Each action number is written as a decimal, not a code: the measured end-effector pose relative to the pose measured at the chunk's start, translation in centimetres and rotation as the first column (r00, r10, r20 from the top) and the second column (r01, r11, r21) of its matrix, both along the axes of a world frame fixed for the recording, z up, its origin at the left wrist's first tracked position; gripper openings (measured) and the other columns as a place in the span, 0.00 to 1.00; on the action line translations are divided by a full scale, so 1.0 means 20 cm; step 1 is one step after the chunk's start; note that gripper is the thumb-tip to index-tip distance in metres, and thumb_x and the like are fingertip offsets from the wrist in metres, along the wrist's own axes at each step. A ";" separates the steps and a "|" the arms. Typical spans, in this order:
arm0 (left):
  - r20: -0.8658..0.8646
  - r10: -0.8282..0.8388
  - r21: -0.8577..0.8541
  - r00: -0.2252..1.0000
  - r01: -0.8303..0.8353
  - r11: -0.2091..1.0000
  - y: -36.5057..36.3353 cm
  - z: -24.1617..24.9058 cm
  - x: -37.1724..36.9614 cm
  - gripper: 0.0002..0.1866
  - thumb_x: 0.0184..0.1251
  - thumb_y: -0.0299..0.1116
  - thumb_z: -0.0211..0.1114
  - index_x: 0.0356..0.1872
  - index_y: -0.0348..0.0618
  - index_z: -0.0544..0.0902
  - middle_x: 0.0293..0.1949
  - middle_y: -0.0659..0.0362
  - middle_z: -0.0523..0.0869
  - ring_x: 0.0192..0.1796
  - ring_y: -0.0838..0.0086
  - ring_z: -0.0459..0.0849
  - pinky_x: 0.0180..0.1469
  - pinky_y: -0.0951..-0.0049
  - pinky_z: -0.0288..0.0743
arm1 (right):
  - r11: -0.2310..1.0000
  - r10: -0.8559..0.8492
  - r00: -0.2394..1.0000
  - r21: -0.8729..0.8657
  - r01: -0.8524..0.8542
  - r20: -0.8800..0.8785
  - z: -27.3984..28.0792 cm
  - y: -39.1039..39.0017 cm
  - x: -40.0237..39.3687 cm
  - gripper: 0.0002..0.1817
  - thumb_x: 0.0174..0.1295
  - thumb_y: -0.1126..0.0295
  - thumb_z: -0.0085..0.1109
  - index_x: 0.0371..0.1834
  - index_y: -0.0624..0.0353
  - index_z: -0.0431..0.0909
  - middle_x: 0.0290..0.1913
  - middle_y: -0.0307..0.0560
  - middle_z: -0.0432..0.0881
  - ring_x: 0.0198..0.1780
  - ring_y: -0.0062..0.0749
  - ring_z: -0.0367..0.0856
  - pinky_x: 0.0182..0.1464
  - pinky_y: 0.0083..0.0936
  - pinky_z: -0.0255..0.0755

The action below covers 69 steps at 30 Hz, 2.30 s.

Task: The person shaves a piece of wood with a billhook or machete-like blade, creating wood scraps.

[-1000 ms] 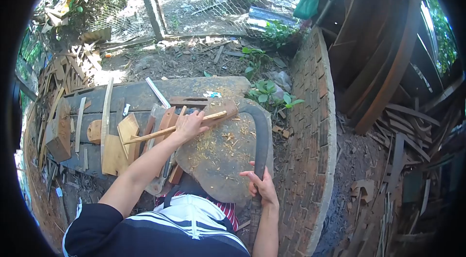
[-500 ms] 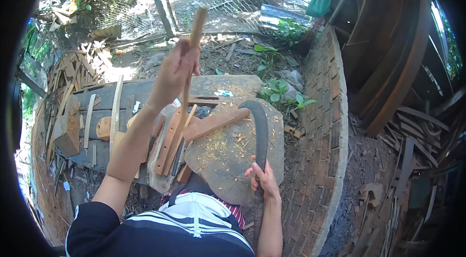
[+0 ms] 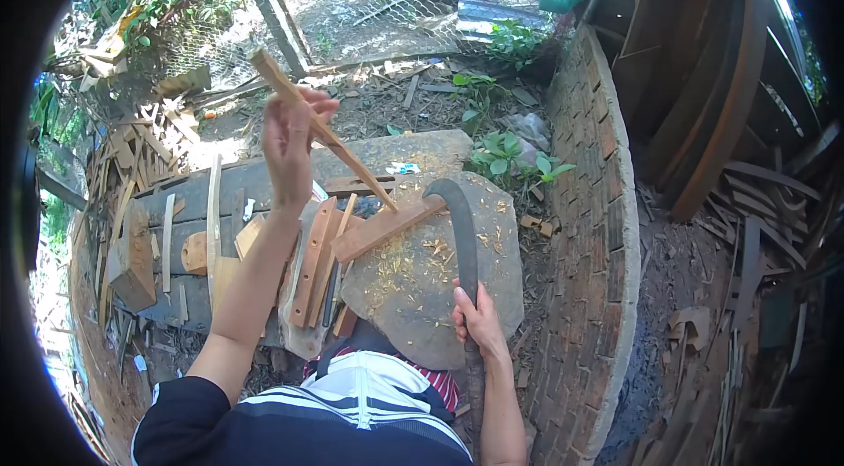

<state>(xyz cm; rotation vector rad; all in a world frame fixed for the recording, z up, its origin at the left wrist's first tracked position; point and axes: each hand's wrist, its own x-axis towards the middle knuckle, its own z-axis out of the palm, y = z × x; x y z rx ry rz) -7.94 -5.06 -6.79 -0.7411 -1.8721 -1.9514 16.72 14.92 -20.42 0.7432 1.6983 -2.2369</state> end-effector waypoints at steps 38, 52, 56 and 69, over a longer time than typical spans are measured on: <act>0.032 -0.082 0.541 0.996 0.052 0.839 0.16 0.26 -0.01 0.16 0.76 0.46 0.48 0.44 0.41 0.71 0.26 0.64 0.68 0.27 0.81 0.68 0.32 0.80 0.65 | 0.776 0.232 0.945 0.629 -0.035 -0.233 0.05 -0.23 -0.27 0.11 0.71 0.63 0.42 0.47 0.59 0.64 0.19 0.62 0.74 0.26 0.64 0.76 0.25 0.50 0.62; 0.062 -0.100 0.425 0.993 0.064 0.903 0.21 0.30 0.06 0.24 0.74 0.56 0.45 0.26 0.47 0.65 0.19 0.68 0.61 0.16 0.88 0.53 0.14 0.83 0.44 | 0.723 0.303 0.808 0.674 0.151 -0.505 0.64 -0.26 -0.44 0.12 0.70 0.68 0.43 0.51 0.62 0.61 0.20 0.66 0.74 0.29 0.66 0.77 0.27 0.54 0.65; 0.078 -0.116 0.411 0.990 0.074 0.908 0.20 0.30 0.09 0.24 0.73 0.57 0.44 0.25 0.48 0.64 0.18 0.69 0.60 0.14 0.87 0.51 0.13 0.82 0.41 | 0.636 0.352 0.821 0.759 0.143 -0.450 0.64 -0.26 -0.46 0.13 0.69 0.70 0.43 0.51 0.64 0.59 0.21 0.68 0.76 0.30 0.66 0.78 0.29 0.56 0.67; 0.156 -0.220 0.528 0.963 0.107 0.842 0.05 0.27 0.15 0.23 0.74 0.53 0.40 0.21 0.51 0.60 0.13 0.69 0.53 0.13 0.85 0.46 0.14 0.80 0.39 | 0.600 0.420 0.802 0.793 0.105 -0.424 0.75 -0.28 -0.47 0.10 0.69 0.71 0.42 0.47 0.64 0.59 0.16 0.62 0.74 0.23 0.64 0.76 0.22 0.53 0.67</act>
